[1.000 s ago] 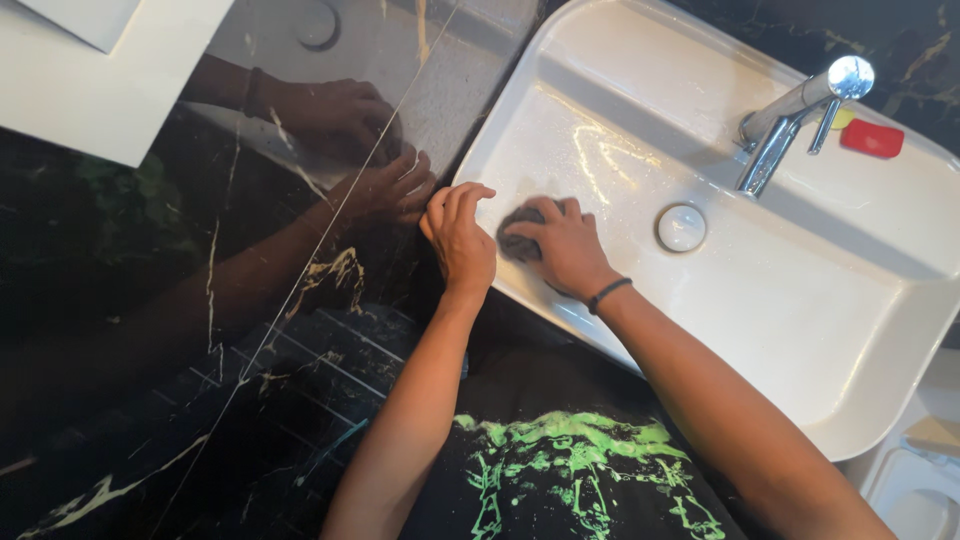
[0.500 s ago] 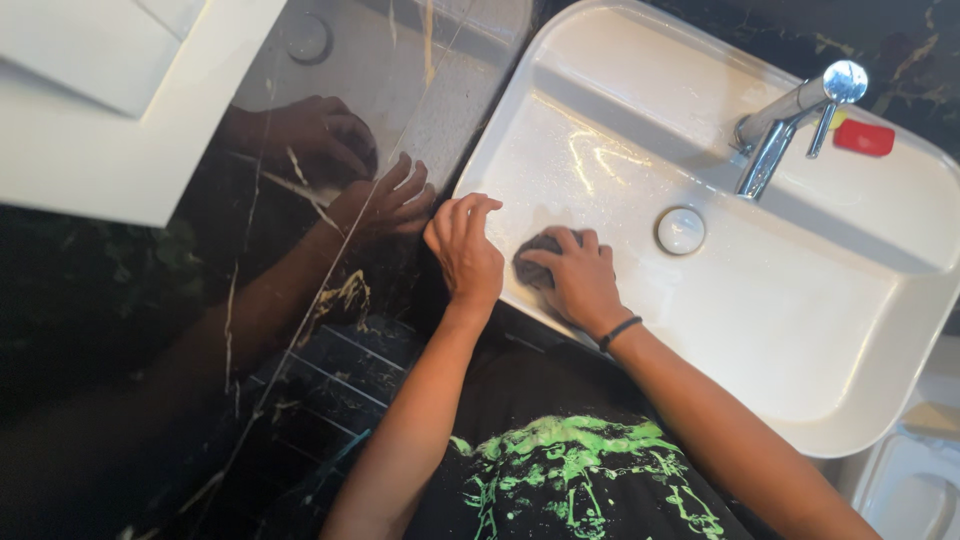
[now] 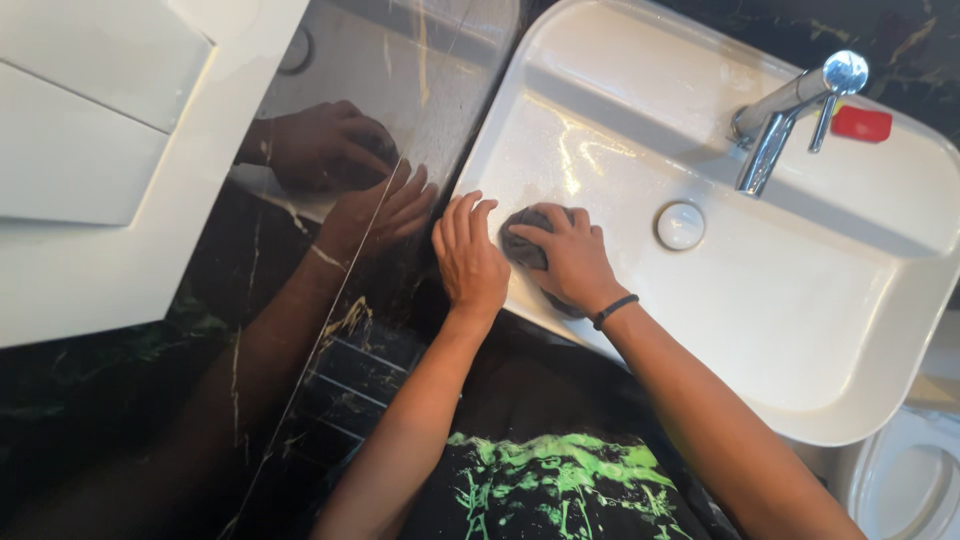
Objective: The person wets a gray cloth under a running faucet and then uses it to wipe the interior surfaces of a white bathroom sink. The person scrubs the basin and the area around the drain with the wet cloth.
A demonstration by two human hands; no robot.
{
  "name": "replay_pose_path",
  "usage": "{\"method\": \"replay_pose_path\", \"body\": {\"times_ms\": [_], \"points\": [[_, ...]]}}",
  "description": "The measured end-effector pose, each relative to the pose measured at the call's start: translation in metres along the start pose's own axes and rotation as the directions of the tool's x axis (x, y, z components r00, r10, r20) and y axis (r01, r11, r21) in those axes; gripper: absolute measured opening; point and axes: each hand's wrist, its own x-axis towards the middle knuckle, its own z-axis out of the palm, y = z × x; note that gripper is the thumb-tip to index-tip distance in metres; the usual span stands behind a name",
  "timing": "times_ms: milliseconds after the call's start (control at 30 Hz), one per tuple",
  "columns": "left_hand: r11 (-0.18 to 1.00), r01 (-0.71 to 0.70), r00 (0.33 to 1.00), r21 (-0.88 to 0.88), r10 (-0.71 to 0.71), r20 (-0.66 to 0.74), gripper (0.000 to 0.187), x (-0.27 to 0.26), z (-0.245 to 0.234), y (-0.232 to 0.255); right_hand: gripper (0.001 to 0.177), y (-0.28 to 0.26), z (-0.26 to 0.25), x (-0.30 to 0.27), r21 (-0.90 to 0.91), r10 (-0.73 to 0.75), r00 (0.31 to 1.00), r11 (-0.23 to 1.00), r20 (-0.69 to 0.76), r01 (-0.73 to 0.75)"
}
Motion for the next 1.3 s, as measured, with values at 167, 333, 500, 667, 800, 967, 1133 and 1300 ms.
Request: {"method": "replay_pose_path", "body": {"times_ms": [167, 333, 500, 667, 800, 967, 1133, 1300], "points": [[0.986, 0.075, 0.994, -0.148, -0.086, -0.069, 0.051, -0.001, -0.003, 0.0, 0.057, 0.007, -0.004, -0.003, 0.025, -0.052, 0.997, 0.998, 0.053, 0.05], [0.969, 0.139, 0.984, -0.205, -0.158, -0.078, 0.055, -0.007, -0.001, 0.003, 0.054, 0.01, 0.0, -0.001, 0.005, -0.054, 0.997, 0.999, 0.061, 0.054], [0.968, 0.177, 0.978, -0.177, -0.193, -0.077, 0.058, -0.009, -0.003, 0.007, 0.051, 0.015, 0.0, 0.001, 0.038, -0.075, 0.996, 0.997, 0.056, 0.073], [0.974, 0.171, 0.977, -0.149, -0.187, -0.101, 0.06, -0.004, -0.002, 0.009, 0.05, 0.017, 0.0, 0.011, 0.067, -0.058, 0.998, 0.996, 0.039, 0.056], [0.975, 0.176, 0.977, -0.138, -0.19, -0.093, 0.061, -0.007, -0.001, 0.008, 0.05, 0.02, 0.001, 0.01, 0.059, -0.08, 0.997, 0.995, 0.021, 0.078], [0.97, 0.196, 0.972, -0.141, -0.212, -0.105, 0.06, 0.002, -0.002, 0.013, 0.056, 0.018, -0.005, 0.011, 0.062, -0.056, 0.997, 0.997, 0.055, 0.052], [0.956, 0.215, 0.969, -0.198, -0.235, -0.082, 0.061, -0.002, -0.005, 0.016, 0.051, 0.022, -0.002, 0.01, 0.077, -0.071, 0.997, 0.995, 0.043, 0.068], [0.957, 0.233, 0.966, -0.174, -0.248, -0.072, 0.061, -0.006, -0.005, 0.019, 0.057, 0.023, -0.006, 0.0, 0.046, -0.13, 0.99, 0.991, 0.061, 0.128]]}}
